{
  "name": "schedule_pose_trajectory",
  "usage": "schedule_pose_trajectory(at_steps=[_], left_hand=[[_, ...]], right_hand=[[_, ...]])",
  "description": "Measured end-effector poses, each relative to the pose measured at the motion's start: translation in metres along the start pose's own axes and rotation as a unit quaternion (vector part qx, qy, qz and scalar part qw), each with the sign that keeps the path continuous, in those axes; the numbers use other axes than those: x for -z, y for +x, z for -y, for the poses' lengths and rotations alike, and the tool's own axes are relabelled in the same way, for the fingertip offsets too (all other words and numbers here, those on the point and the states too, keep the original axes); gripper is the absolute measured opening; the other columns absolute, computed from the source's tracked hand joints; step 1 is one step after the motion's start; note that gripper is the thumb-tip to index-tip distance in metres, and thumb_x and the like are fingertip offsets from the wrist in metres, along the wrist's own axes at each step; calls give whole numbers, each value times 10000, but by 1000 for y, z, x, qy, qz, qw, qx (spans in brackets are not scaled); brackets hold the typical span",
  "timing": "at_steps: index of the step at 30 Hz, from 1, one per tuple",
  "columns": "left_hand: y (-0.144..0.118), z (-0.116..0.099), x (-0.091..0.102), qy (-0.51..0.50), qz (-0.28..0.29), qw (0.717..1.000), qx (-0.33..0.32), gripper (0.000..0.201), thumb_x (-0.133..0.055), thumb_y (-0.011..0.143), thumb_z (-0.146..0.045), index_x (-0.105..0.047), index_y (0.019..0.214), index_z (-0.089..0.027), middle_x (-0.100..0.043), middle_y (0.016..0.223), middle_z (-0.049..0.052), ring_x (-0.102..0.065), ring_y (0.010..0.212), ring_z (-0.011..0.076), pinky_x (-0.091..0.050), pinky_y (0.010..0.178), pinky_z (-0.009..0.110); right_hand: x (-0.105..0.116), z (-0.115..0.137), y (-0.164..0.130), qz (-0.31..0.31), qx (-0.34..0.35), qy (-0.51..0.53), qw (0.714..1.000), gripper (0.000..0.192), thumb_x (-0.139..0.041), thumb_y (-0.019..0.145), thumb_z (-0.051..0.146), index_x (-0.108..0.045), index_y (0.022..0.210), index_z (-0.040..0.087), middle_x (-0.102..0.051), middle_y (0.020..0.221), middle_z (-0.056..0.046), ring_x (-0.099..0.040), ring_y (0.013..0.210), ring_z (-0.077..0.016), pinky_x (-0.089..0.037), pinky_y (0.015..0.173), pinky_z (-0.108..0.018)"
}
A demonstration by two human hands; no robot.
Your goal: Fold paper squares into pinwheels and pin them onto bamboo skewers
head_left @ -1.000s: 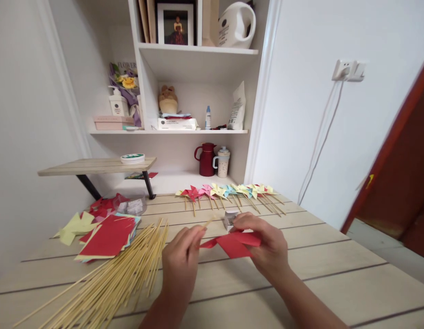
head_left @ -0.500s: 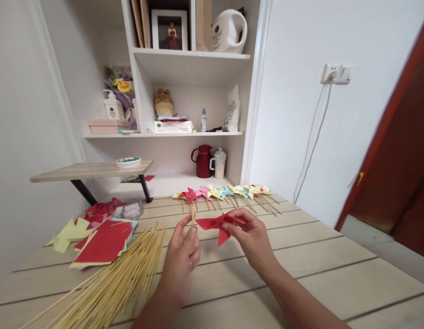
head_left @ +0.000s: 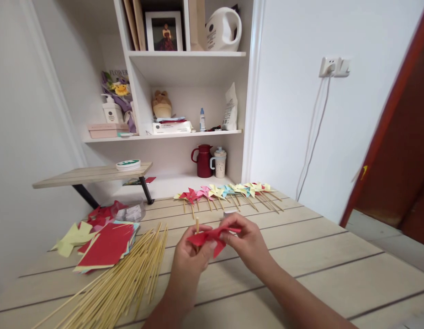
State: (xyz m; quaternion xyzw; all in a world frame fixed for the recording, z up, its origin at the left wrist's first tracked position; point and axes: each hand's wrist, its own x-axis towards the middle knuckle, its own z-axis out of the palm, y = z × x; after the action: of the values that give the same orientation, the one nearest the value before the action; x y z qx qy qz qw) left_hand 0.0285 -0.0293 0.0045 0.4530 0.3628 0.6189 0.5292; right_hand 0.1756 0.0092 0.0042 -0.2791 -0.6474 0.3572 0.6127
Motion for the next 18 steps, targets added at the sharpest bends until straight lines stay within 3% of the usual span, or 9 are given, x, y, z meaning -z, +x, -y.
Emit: schedule_pose_trajectory(at_steps=[4,7,10,18], left_hand=[[-3,0,0,54,-28,995,-83,167,-799,698,-280,-692,768,-173,-627,642,-23,-527,561,81,-424,537,171],[-3,4,5,73,-24,989,-129,155,-789,700,-250,-734,827,-180,-727,771,26,-659,698,137,-525,647,205],[-3,9,11,85,-33,982,-163,248,-806,687,-238,-737,923,-198,-769,909,60,-709,759,157,-559,669,206],[-4,8,16,135,-10,960,-244,119,-749,769,-219,-775,885,-225,-786,863,50,-735,775,170,-581,712,216]], right_hand=[[0,5,-5,25,152,-64,986,79,-719,821,185,-665,768,210,-682,729,-16,-616,674,-160,-486,621,-279],[2,6,-5,5,234,-60,970,101,-712,826,131,-676,831,225,-692,761,-20,-631,688,-162,-502,622,-279],[6,5,-4,-21,260,-54,964,177,-709,814,83,-681,890,241,-693,807,-23,-640,721,-168,-512,645,-291],[7,5,-5,-4,301,-75,951,254,-678,805,27,-679,929,248,-699,814,-24,-637,730,-176,-516,704,-330]])
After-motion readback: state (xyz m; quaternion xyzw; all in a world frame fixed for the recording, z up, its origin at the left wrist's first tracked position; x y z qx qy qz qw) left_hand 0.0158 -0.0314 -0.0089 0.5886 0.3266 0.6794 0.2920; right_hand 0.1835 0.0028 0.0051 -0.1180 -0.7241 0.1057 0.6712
